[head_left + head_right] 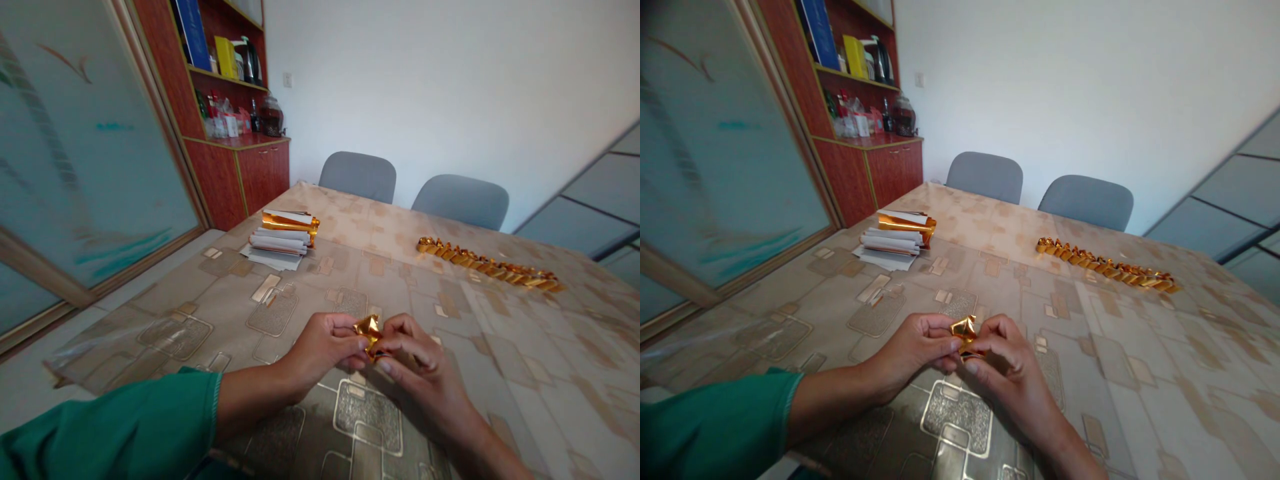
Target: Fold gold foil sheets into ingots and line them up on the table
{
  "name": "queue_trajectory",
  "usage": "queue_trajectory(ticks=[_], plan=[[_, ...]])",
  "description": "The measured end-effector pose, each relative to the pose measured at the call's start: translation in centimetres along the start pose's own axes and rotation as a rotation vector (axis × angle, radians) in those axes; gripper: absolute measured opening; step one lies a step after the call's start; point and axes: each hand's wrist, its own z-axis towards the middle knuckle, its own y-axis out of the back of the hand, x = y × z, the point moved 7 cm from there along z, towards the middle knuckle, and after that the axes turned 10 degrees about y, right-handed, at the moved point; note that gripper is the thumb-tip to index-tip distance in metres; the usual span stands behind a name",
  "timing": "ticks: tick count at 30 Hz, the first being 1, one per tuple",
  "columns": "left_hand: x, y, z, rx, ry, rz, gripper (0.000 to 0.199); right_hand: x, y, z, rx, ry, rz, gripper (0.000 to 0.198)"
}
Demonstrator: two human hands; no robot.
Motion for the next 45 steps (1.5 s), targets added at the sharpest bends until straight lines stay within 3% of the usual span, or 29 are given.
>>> queue_trajectory(ticks=[4, 11, 23, 31, 45], plan=[[0.4, -0.1, 0.0, 0.018, 0.051, -0.027, 0.039, 0.4, -0.3, 0.0, 0.066, 0.059, -0.112, 0.013], [0.2, -0.1, 0.0, 0.0, 0.002, -0.008, 0.043, -1.2, -0.7, -0.2, -0.07, -0.126, 0.169, 0.021], [0.0, -0.5, -0.4, -0.013, -0.062, 0.043, 0.045, -2.3, -1.0, -0.5, -0.22, -0.226, 0.168, 0.028], [0.2, -0.6, -0.3, 0.049, -0.058, 0.063, 0.044, -1.4, -0.7, -0.4, -0.096, -0.131, 0.008, 0.022], [0.8, -0.4, 0.0, 0.058, 0.006, 0.079, 0.05, -1.8, -0.8, -0.5, -0.054, -0.186, -0.089, 0.027]])
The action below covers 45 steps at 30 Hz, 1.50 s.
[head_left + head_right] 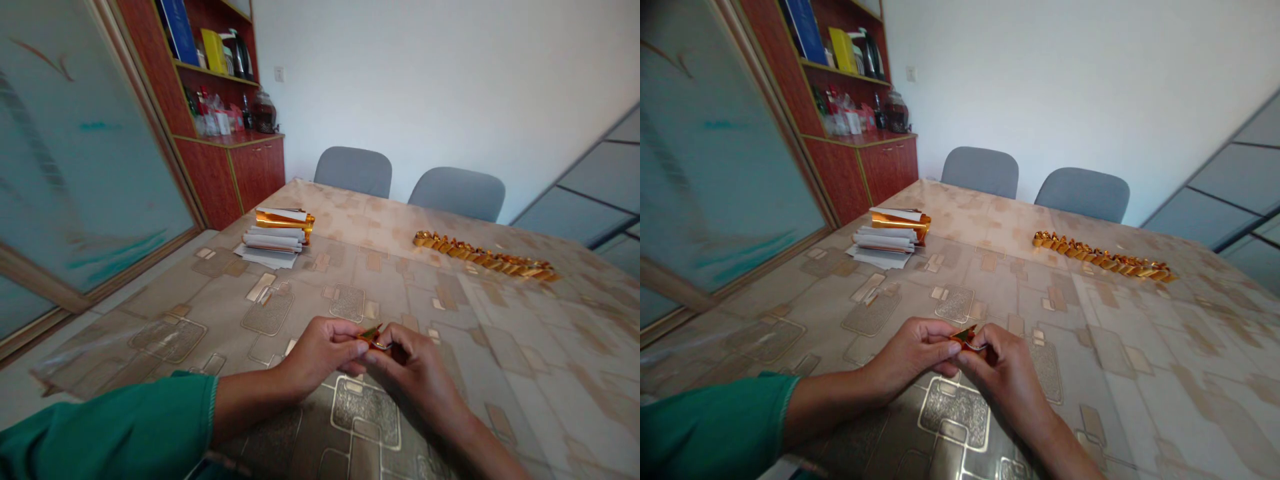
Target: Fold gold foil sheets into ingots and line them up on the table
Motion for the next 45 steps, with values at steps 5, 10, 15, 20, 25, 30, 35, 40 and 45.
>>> queue_trajectory(ticks=[5, 10, 15, 20, 25, 30, 35, 40, 45], plan=[[0.2, 0.4, 0.1, -0.089, 0.06, -0.087, 0.047, 0.4, 0.3, 0.1, -0.02, 0.015, 0.086, 0.022], [0.1, 0.3, 0.0, -0.089, 0.079, -0.144, 0.049, -0.7, 0.3, -0.6, -0.091, -0.056, 0.218, 0.021], [0.3, 0.1, -0.1, -0.069, 0.094, -0.123, 0.052, -1.2, -0.1, -0.6, -0.065, -0.074, 0.22, 0.028], [0.4, 0.3, 0.0, -0.099, 0.097, -0.141, 0.05, -0.9, -0.2, -0.5, -0.051, -0.079, 0.304, 0.025], [0.4, 0.3, 0.1, -0.1, 0.114, -0.201, 0.051, -0.9, 0.4, -0.6, -0.105, -0.055, 0.238, 0.024], [0.1, 0.1, 0.0, -0.088, 0.096, -0.231, 0.045, -0.5, 0.5, -0.6, -0.106, -0.014, 0.148, 0.028], [-0.5, 0.4, -0.2, -0.116, -0.001, -0.266, 0.041, -0.4, 0.5, -0.6, -0.122, -0.034, 0.332, 0.02], [-0.5, 0.3, -0.2, -0.09, -0.009, -0.315, 0.038, -0.6, -0.3, -0.7, -0.006, -0.072, 0.3, 0.025], [-0.3, 0.1, 0.0, -0.063, 0.027, -0.274, 0.041, -0.6, -0.5, -0.8, -0.015, -0.05, 0.253, 0.029]])
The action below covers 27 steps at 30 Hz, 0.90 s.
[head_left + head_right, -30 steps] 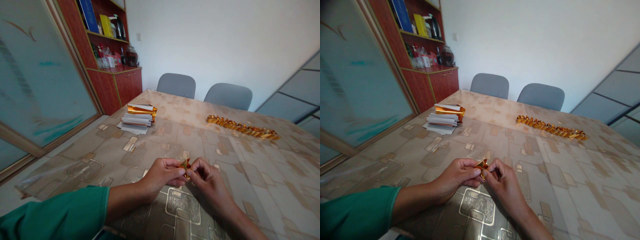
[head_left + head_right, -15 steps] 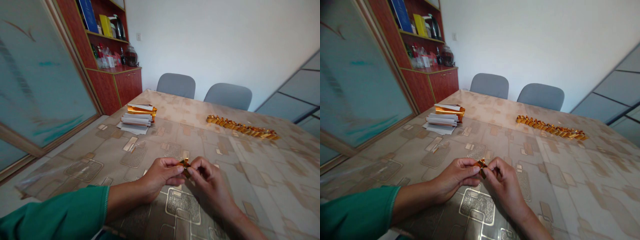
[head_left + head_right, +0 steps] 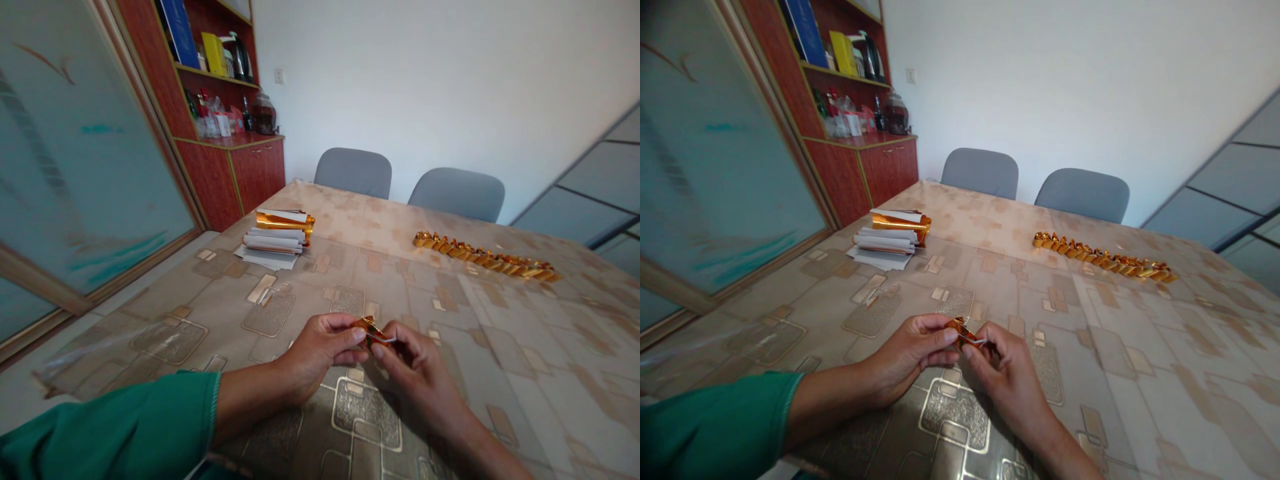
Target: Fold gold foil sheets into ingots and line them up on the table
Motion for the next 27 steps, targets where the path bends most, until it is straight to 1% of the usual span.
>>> queue_trajectory(ticks=[6, 10, 12, 14, 17, 19, 22, 27], plan=[[-0.1, -0.1, 0.1, 0.017, -0.01, 0.055, 0.04, 0.6, 0.1, 0.1, 0.064, 0.016, 0.002, 0.03], [0.0, 0.0, 0.2, 0.012, 0.0, 0.075, 0.041, 1.1, 0.4, 0.1, 0.019, 0.049, -0.12, 0.036], [0.1, 0.0, 0.2, 0.007, 0.008, 0.07, 0.041, 1.1, 0.5, 0.1, 0.0, 0.054, -0.144, 0.037], [0.1, 0.1, 0.3, 0.006, 0.008, 0.063, 0.04, 1.1, 0.4, 0.2, 0.005, 0.043, -0.11, 0.036], [-0.1, 0.1, 0.2, 0.011, -0.005, 0.058, 0.04, 1.0, -0.1, 0.3, 0.077, 0.027, -0.045, 0.032], [-0.1, 0.1, 0.2, 0.014, -0.011, 0.059, 0.04, 0.9, -0.3, 0.3, 0.105, 0.017, -0.054, 0.032], [-0.1, 0.2, 0.2, 0.005, -0.003, 0.07, 0.04, 0.5, -0.4, 0.2, 0.091, -0.016, -0.043, 0.033], [-0.1, 0.2, 0.3, 0.004, -0.001, 0.098, 0.04, 0.0, -0.7, -0.2, 0.117, -0.044, 0.1, 0.03]])
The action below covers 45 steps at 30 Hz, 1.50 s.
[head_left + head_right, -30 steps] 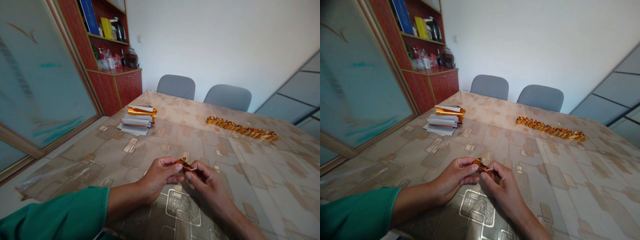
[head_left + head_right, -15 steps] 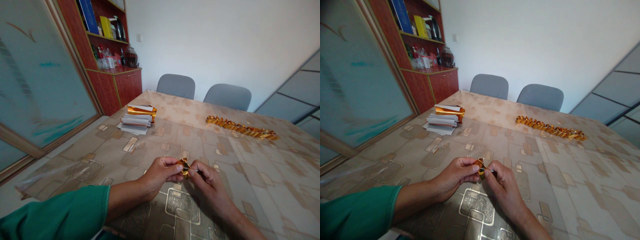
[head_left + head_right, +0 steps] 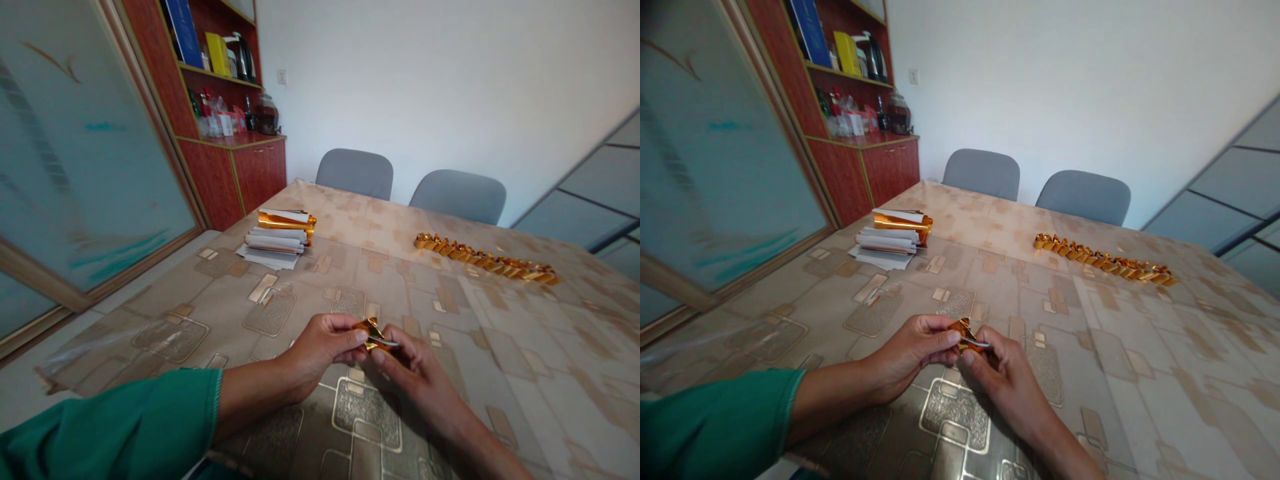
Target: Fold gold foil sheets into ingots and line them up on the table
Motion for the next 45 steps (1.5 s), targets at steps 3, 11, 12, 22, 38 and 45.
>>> queue_trajectory(ticks=[3, 11, 12, 22, 38, 45], plan=[[-0.1, -0.1, 0.0, 0.006, -0.024, 0.026, 0.037, 0.0, 0.5, 0.0, -0.033, 0.011, -0.062, 0.034], [-0.2, -0.1, -0.1, 0.016, -0.034, 0.008, 0.036, 0.8, 0.8, 0.2, -0.065, 0.056, -0.166, 0.034], [-0.2, -0.1, -0.1, 0.016, -0.041, 0.002, 0.036, 0.9, 0.7, 0.3, -0.045, 0.064, -0.163, 0.032], [-0.3, 0.1, 0.0, 0.003, -0.049, 0.005, 0.035, 0.7, 0.4, 0.5, -0.02, 0.06, -0.16, 0.027], [-0.8, 0.0, -0.1, -0.002, -0.109, 0.058, 0.034, 0.7, -0.1, 0.9, -0.002, 0.084, -0.161, 0.024], [-0.8, 0.2, 0.1, -0.005, -0.116, 0.057, 0.038, 0.4, 0.7, 0.7, -0.051, 0.085, -0.106, 0.033]])
